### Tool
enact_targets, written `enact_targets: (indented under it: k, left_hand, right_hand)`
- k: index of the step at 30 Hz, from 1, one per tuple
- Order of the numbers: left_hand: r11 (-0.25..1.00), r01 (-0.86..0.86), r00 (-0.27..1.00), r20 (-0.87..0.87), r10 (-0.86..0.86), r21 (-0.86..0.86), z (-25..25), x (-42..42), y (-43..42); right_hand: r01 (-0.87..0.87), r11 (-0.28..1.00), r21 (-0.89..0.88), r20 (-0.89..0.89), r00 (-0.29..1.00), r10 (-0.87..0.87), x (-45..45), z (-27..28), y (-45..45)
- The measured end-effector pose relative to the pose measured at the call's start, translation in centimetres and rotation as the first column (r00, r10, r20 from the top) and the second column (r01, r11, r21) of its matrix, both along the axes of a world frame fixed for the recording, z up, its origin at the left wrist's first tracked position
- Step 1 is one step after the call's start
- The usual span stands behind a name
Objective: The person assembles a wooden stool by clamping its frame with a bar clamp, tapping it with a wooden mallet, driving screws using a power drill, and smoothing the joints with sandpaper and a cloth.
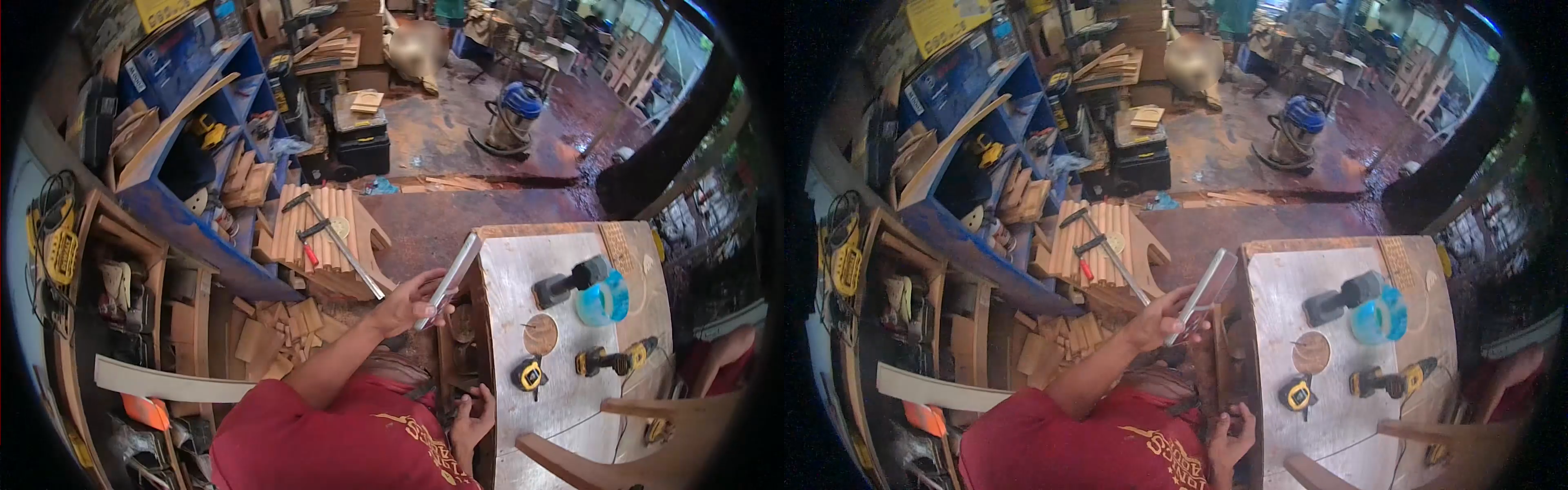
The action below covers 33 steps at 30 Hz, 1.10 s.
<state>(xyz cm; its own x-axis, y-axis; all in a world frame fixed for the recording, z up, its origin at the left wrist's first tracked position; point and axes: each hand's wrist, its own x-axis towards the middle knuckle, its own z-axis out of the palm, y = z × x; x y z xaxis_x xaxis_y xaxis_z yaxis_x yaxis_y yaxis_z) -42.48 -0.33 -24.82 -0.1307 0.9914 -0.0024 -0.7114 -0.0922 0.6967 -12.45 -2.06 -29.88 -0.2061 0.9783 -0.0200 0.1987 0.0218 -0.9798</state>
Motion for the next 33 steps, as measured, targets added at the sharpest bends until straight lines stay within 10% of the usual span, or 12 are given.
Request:
enact_targets:
  k: [6,10,11,12,14,22,26,33]
  left_hand:
    - [0.937,-0.345,0.939,-0.04,0.343,-0.056,0.2,-6.8,-5.8]
    - [0.67,-0.74,0.574,-0.574,0.584,-0.059,0.3,-16.5,-9.0]
    - [0.58,-0.807,0.521,-0.598,0.61,-0.112,0.8,-19.1,-9.6]
    - [0.48,-0.857,0.163,-0.786,0.596,0.186,-0.8,-22.8,-10.5]
    - [0.275,-0.961,0.195,-0.758,0.623,-0.021,2.0,-27.4,-12.0]
    - [-0.62,-0.783,-0.461,-0.712,0.529,0.046,6.3,-45.5,-15.7]
    - [-0.646,-0.762,-0.572,-0.416,0.707,-0.049,8.0,-49.9,-17.9]
    - [-0.594,-0.765,-0.532,-0.764,0.365,0.248,3.8,-55.6,-21.4]
  right_hand:
    - [-0.182,0.981,-0.06,0.047,0.982,0.185,-3.2,-3.1,1.1]
    - [-0.227,0.974,0.023,0.077,0.972,0.224,-7.8,-2.0,2.7]
    - [-0.228,0.974,0.008,0.075,0.971,0.227,-8.8,-2.1,3.2]
    - [-0.234,0.972,-0.006,0.073,0.969,0.234,-9.7,-2.2,3.7]
    - [-0.26,0.966,-0.009,0.085,0.962,0.26,-11.8,-3.0,4.7]
    - [-0.345,0.937,-0.05,0.132,0.928,0.349,-18.6,-5.3,7.5]
    - [-0.301,0.944,-0.133,0.105,0.943,0.315,-20.2,-5.9,8.4]
    - [-0.364,0.931,-0.003,0.256,0.9,0.353,-19.7,-9.6,11.0]
